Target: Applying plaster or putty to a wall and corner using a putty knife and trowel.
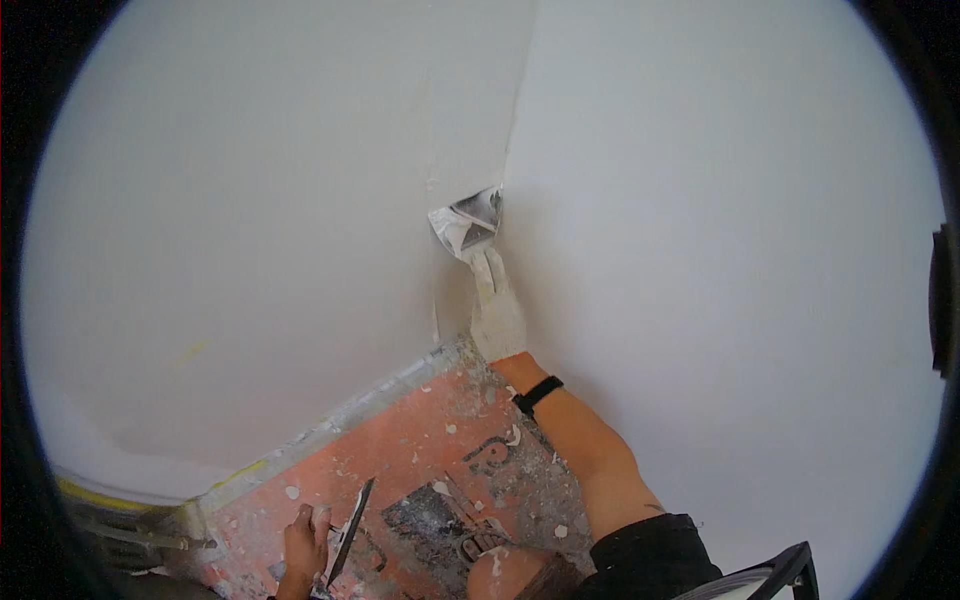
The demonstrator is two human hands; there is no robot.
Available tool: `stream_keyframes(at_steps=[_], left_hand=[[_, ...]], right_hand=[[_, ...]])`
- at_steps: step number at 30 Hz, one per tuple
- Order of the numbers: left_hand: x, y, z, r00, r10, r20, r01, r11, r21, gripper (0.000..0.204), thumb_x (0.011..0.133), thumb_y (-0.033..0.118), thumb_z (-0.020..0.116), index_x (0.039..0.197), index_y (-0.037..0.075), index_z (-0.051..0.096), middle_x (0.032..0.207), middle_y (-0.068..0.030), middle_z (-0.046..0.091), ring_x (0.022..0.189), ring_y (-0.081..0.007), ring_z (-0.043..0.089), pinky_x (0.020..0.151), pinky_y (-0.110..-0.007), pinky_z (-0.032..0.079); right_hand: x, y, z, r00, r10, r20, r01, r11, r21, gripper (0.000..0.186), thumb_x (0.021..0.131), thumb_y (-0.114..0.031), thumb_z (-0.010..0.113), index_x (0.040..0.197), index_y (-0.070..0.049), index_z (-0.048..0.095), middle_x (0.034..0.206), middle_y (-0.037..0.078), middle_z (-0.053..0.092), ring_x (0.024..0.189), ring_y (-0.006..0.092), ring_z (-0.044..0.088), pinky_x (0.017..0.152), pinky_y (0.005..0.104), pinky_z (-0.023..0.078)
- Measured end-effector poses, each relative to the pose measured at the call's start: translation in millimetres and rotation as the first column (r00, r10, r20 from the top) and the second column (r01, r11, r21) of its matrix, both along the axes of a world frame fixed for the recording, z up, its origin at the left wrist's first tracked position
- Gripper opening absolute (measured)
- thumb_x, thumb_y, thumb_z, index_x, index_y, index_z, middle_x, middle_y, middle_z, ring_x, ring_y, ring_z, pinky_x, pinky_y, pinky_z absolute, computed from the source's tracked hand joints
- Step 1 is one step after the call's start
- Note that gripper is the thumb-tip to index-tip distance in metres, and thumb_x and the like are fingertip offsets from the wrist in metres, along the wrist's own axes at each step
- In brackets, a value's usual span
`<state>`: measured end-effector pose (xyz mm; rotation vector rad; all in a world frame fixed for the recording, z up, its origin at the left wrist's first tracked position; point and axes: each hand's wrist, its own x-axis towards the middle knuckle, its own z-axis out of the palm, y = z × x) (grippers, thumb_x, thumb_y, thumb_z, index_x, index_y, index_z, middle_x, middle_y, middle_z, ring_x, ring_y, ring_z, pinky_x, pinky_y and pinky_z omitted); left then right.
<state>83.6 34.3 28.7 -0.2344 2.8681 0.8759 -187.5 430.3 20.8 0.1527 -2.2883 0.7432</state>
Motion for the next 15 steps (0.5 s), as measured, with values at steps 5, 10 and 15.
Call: stream_keyframes(at_steps=[5,10,15], left_hand=[[0.5,3.5,4.3,0.981,-0.065,-0.185,0.069,0.997,0.018,0.032,0.099,0.027,0.060,0.085,-0.002,0.054,0.057,-0.0225,0.051,0.052,-0.0411,0.055,0.050,-0.044,0.040],[-7.3,6.5,-3.3,0.971,-0.126,-0.204,0.128,0.992,-0.006,0.040,0.100,0.035,0.056,0.087,-0.003,0.058,0.063,-0.0248,0.059,0.065,-0.0429,0.065,0.058,-0.048,0.047],[-13.3,-12.4,-25.2,0.985,-0.092,-0.148,0.096,0.995,0.020,0.038,0.100,0.035,0.056,0.091,-0.001,0.060,0.071,-0.0254,0.063,0.072,-0.0447,0.065,0.064,-0.050,0.049]], right_hand=[[67.8,13.3,38.0,0.998,0.051,-0.038,-0.052,0.999,-0.018,0.067,0.084,0.003,0.053,0.149,-0.010,0.041,0.150,0.020,0.041,0.123,0.0432,0.053,0.102,0.0460,0.047],[89.0,34.4,156.0,0.977,0.025,-0.213,-0.043,0.996,-0.080,0.056,0.087,0.000,0.055,0.142,-0.010,0.052,0.135,0.023,0.056,0.121,0.0443,0.054,0.103,0.0462,0.046],[57.9,53.9,340.0,0.817,-0.055,-0.574,0.089,0.995,0.032,0.050,0.091,-0.006,0.056,0.141,-0.013,0.053,0.121,0.021,0.061,0.112,0.0412,0.058,0.096,0.0465,0.048]])
